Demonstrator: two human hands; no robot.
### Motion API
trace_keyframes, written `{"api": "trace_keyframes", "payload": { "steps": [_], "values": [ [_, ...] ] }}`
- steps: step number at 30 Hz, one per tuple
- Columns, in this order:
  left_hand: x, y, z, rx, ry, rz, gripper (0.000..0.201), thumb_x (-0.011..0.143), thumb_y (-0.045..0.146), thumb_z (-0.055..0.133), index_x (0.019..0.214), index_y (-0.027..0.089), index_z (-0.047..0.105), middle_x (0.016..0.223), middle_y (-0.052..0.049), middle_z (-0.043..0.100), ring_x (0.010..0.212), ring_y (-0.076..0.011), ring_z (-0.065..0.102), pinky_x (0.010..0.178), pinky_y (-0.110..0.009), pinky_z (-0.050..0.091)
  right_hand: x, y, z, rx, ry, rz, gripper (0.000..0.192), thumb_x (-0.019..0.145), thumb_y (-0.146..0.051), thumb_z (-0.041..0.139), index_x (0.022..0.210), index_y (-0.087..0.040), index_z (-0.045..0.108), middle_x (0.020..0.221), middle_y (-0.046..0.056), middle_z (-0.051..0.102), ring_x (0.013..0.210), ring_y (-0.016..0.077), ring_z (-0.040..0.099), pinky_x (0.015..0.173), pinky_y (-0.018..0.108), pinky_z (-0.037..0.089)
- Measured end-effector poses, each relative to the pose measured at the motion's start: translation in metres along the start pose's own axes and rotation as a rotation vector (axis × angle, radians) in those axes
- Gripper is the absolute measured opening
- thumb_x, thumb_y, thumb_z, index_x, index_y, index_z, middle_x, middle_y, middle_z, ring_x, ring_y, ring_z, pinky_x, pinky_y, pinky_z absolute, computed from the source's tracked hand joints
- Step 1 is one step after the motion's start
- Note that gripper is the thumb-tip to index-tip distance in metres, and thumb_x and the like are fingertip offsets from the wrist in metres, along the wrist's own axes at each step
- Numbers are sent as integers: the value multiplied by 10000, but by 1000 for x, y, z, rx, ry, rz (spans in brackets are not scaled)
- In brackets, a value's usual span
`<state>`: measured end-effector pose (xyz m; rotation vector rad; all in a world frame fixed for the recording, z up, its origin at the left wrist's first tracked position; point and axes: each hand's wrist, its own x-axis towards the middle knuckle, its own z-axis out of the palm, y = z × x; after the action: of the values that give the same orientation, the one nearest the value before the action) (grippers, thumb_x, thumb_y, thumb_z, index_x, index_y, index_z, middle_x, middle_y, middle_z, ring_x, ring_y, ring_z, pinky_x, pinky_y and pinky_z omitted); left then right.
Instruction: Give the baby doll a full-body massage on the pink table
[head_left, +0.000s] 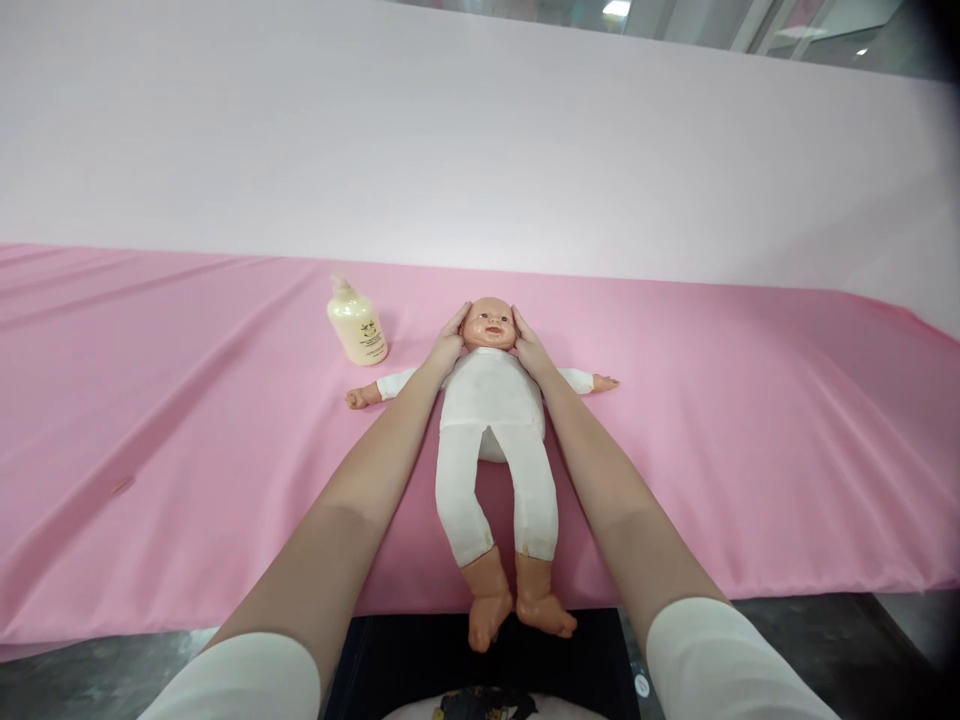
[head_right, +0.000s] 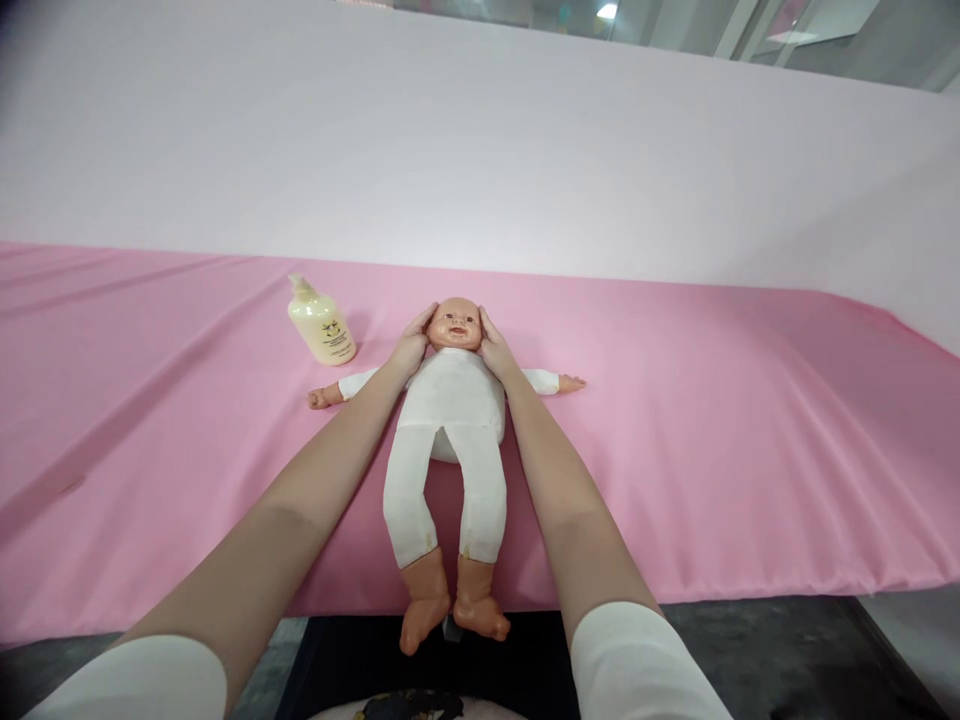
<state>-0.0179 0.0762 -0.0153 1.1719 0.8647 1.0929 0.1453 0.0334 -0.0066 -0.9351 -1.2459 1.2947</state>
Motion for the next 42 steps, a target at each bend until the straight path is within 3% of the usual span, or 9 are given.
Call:
{"api": "trace_keyframes", "payload": {
  "steps": [4, 9, 14, 18, 28, 35, 42],
  "values": [
    [3, -10, 2, -68, 107, 161, 678, 880, 308, 542, 1521, 113, 434, 1490, -62, 543, 1509, -296, 323, 1272, -409, 304, 2, 3, -2, 44, -10, -17, 684, 978, -275, 469, 1610, -191, 222, 1522, 44, 513, 1515, 218, 342, 1245, 405, 323],
    [6, -22, -13, -7, 45, 232, 922, 654, 106, 574, 1552, 144, 368, 1608, -40, 383, 1533, -272, 276, 1288, -389, 233, 8, 11, -8, 29, 16, 13, 894, 834, -123, 544, 1620, -139, 118, 1632, 84, 328, 1480, 235, 407, 1237, 408, 338],
    [2, -22, -19, 22, -46, 175, 1116, 527, 45, 538, 1594, 211, 258, 1658, -34, 283, 1510, -345, 311, 1265, -489, 263, 7, 15, -15, -116, -52, -9, 1107, 712, -78, 633, 1623, -197, 16, 1678, 73, 191, 1504, 232, 364, 1242, 416, 318],
    [-4, -19, -15, 60, -79, 169, 1158, 526, 50, 544, 1611, 236, 188, 1676, -43, 234, 1492, -341, 350, 1240, -484, 312, 3, 16, -17, -147, -79, -19, 1118, 715, -97, 634, 1622, -208, -11, 1684, 75, 165, 1512, 237, 348, 1244, 419, 310],
    [-8, -17, -13, 118, -94, 254, 1151, 559, 83, 633, 1611, 242, 193, 1689, -45, 185, 1544, -341, 219, 1252, -417, 263, 3, 17, -20, -161, -95, -9, 1126, 724, -83, 634, 1620, -219, -35, 1687, 73, 163, 1486, 247, 393, 1244, 443, 310],
    [-6, -13, -14, 140, -100, 236, 1172, 588, 87, 739, 1612, 207, 182, 1694, -88, 152, 1566, -308, 137, 1257, -360, 215, 4, 17, -18, -153, -67, -8, 1209, 723, -198, 773, 1618, -230, -39, 1693, 78, 149, 1511, 240, 348, 1241, 403, 318],
    [-9, -11, -14, 187, -87, 220, 1202, 600, 220, 855, 1602, 312, 199, 1706, -25, 88, 1573, -333, 76, 1278, -421, 193, -2, 12, -15, -163, -102, -19, 1279, 715, -336, 841, 1614, -283, -68, 1700, 58, 107, 1534, 267, 292, 1250, 439, 296]
  ]
}}
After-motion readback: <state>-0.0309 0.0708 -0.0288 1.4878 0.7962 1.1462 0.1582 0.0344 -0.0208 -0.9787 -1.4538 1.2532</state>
